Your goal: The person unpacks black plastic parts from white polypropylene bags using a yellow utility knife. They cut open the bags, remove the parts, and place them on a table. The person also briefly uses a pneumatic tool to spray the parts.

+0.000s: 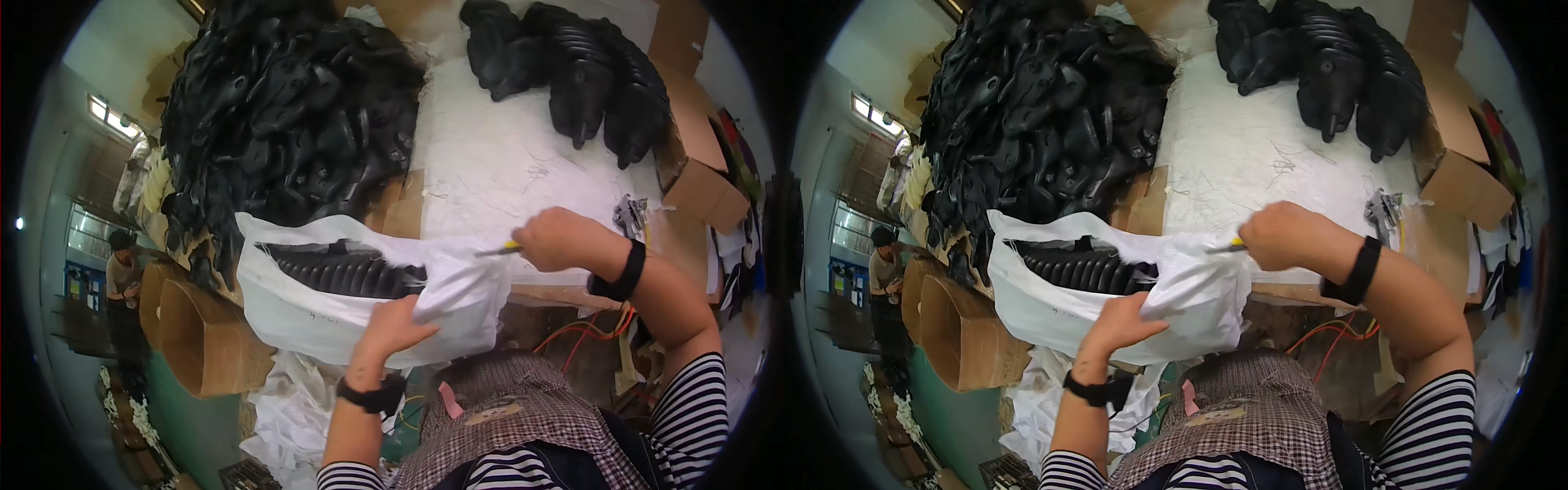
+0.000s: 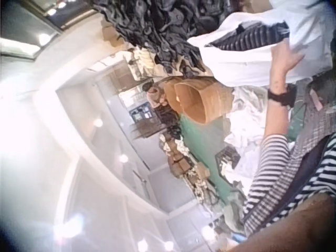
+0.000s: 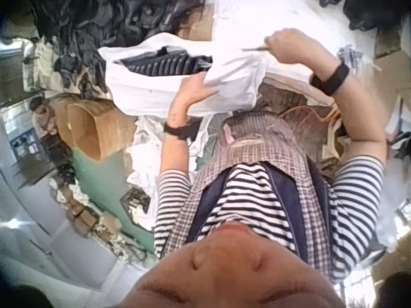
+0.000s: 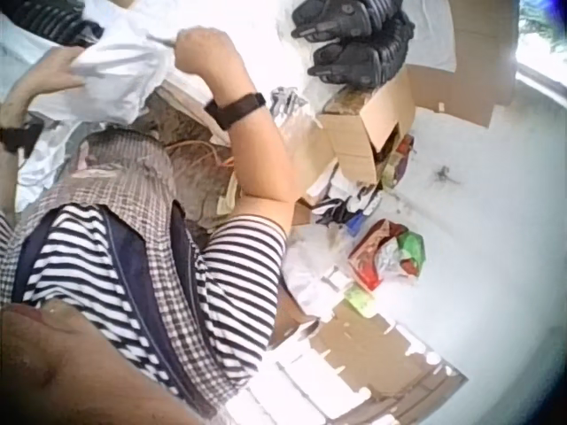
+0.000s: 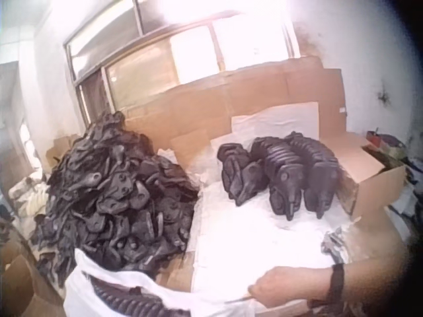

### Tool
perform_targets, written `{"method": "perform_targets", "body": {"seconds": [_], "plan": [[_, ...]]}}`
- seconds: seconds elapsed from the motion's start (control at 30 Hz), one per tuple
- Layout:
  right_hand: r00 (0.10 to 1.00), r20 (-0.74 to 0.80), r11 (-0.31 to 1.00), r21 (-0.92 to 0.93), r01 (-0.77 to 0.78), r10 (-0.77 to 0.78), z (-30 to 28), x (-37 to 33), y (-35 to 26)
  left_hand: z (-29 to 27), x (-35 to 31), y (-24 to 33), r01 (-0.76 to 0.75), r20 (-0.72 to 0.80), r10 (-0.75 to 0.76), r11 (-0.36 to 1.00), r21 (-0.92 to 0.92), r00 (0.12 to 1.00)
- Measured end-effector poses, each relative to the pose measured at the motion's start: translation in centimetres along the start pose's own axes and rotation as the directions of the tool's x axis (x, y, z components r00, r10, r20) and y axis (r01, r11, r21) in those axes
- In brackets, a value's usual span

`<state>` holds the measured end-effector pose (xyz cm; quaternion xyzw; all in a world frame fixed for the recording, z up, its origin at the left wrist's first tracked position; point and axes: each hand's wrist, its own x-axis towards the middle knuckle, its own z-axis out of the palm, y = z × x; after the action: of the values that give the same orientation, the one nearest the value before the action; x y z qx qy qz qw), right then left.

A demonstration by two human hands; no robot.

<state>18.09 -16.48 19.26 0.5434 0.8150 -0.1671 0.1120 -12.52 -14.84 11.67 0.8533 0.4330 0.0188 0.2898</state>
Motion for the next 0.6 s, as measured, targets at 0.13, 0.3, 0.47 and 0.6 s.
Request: {"method": "perform_targets", "body": {"seconds": [0.13, 0.3, 0.47, 0.6], "plan": [[0.998, -0.037, 0.987, 0.154, 0.051, -0.046, 0.0, 3.5, -2.4, 1.4, 2.0, 3.8, -0.068, -0.103, 0.079, 0.992, 0.107, 0.992], [0.988, 0.102, 0.979, 0.176, 0.1, -0.119, 0.5, 5.0, -4.3, -0.1, 0.3, 5.7, -0.126, -0.344, 0.141, 0.99, 0.068, 0.928], [0.961, 0.263, 0.993, 0.095, 0.065, -0.088, 1.1, -0.6, 0.7, 0.0, -3.4, 5.9, -0.138, -0.394, 0.158, 0.987, 0.079, 0.905], [0.985, 0.117, 0.989, 0.097, 0.115, -0.126, -1.4, -2.4, -0.2, 0.8, -4.4, 6.9, -0.183, -0.457, 0.227, 0.973, 0.139, 0.86]]}}
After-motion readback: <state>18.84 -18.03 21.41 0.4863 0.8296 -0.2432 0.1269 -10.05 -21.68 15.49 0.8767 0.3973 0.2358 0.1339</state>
